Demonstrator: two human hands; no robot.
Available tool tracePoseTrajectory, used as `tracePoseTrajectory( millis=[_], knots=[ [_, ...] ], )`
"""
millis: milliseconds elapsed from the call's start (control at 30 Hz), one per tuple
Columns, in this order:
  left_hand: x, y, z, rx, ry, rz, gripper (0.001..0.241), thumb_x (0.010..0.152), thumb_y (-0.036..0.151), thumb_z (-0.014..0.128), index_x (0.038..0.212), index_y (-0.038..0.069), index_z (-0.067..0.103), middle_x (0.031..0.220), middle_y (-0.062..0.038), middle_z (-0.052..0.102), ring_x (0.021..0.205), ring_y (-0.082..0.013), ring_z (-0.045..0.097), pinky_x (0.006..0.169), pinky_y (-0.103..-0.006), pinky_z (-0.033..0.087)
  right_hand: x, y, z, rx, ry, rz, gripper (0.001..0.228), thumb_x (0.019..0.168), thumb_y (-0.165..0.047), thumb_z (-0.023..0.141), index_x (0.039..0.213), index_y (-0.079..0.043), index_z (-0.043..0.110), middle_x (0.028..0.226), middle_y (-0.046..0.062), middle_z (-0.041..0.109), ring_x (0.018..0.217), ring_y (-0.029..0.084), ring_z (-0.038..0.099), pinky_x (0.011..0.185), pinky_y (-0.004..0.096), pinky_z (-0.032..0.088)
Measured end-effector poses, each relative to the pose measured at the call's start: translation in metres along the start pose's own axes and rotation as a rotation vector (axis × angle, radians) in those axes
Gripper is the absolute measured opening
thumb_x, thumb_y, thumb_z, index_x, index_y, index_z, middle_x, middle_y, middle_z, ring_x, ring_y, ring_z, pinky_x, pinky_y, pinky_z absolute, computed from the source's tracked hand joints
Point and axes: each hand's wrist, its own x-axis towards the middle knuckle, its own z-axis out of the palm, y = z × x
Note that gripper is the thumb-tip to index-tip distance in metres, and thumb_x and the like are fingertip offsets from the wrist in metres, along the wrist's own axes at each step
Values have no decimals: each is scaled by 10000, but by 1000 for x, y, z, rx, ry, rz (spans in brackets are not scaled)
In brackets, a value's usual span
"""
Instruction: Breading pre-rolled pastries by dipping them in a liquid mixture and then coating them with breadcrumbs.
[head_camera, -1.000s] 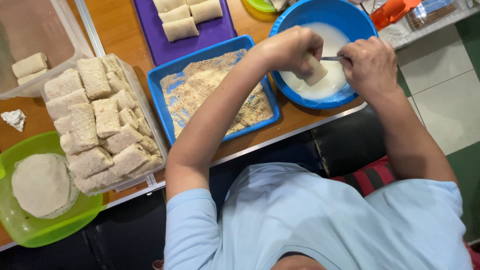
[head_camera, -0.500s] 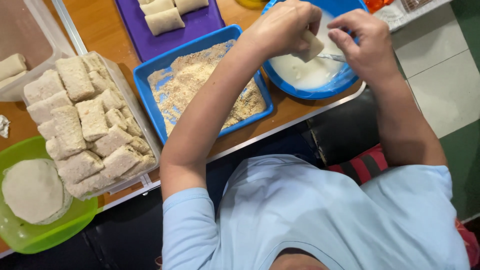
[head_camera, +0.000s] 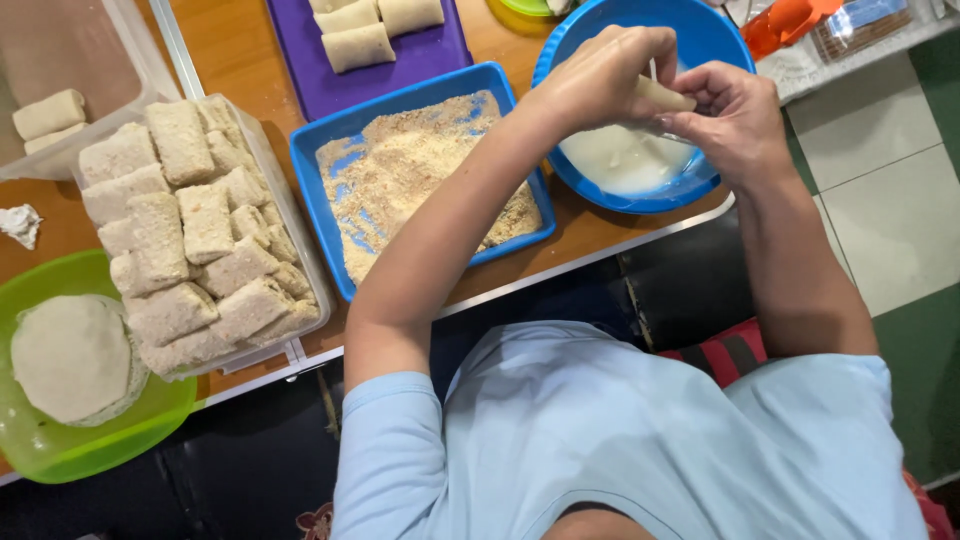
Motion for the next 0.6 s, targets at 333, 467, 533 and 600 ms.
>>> tracePoseTrajectory(
  millis=[333, 467, 533, 600],
  knots=[
    [-11, -21, 20, 93, 107, -172, 338, 680, 278, 956, 838, 96, 719, 837, -106, 750, 812, -277, 753, 701, -407, 590, 4, -4, -2, 1, -16, 98, 249, 995, 21, 750, 1227, 52, 664, 1059, 119, 724, 889, 136, 727, 778, 257, 630],
    [-38, 6, -15, 73, 240, -129, 347, 701, 270, 940, 901, 102, 712, 869, -76, 761, 826, -255, 760, 707, -405, 595, -1, -32, 19, 7, -34, -35, 265, 1048, 25, 742, 1290, 61, 643, 1074, 118, 721, 909, 141, 731, 735, 256, 631],
    [-63, 19, -33, 91, 336, -114, 348, 815, 266, 910, 1050, 123, 698, 982, -78, 755, 916, -261, 760, 775, -400, 609, -5, -50, 41, -74, -2, -176, 236, 1064, 77, 722, 1279, 85, 625, 1095, 125, 722, 945, 144, 742, 755, 242, 639],
    [-97, 39, -64, 148, 324, -196, 369, 800, 272, 922, 1053, 126, 697, 960, -78, 760, 889, -248, 768, 758, -385, 614, -8, -61, 78, -118, -16, -230, 265, 1057, 54, 750, 1291, 65, 626, 1112, 114, 709, 959, 146, 737, 754, 253, 647]
  ],
)
